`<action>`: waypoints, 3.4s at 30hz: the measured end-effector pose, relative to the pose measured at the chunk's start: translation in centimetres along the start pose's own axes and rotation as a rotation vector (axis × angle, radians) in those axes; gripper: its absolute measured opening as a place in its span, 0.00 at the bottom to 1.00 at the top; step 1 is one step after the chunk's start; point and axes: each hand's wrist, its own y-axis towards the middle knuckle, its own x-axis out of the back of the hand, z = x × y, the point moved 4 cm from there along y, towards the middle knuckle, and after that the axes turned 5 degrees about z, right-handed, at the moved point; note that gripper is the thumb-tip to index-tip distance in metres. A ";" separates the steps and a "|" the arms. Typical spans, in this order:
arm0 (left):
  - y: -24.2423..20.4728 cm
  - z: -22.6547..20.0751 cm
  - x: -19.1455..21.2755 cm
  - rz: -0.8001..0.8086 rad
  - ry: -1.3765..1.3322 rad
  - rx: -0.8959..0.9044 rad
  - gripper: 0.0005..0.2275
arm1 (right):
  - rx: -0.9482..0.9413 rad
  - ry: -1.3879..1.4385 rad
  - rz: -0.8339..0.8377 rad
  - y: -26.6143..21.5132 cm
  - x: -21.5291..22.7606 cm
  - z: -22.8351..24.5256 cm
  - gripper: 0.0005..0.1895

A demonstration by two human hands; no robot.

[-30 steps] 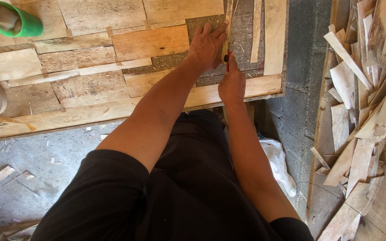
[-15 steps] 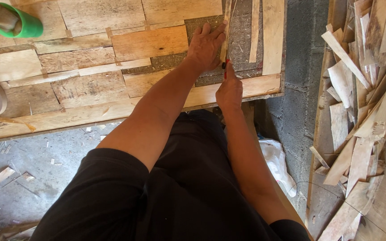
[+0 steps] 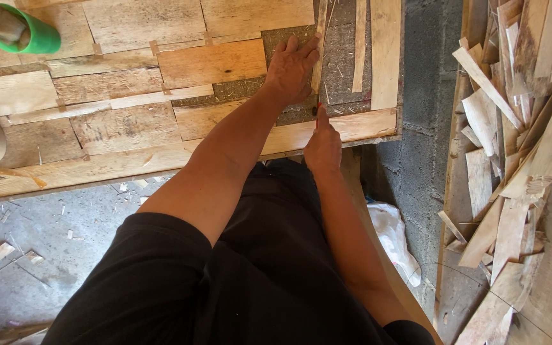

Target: Fitting and cutting small wooden strips to create a wooden panel on a workbench.

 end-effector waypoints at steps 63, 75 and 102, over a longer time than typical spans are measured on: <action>-0.3 -0.2 0.3 0.016 0.023 0.042 0.41 | 0.121 0.016 -0.111 3.8 1.1 0.5 0.33; 0.0 -0.4 0.2 -0.007 -0.023 0.046 0.39 | 0.031 0.003 -0.063 2.1 -0.3 1.5 0.34; -0.1 -0.5 0.7 0.054 -0.015 0.030 0.39 | -0.004 -0.049 -0.047 -1.1 -2.8 -0.4 0.39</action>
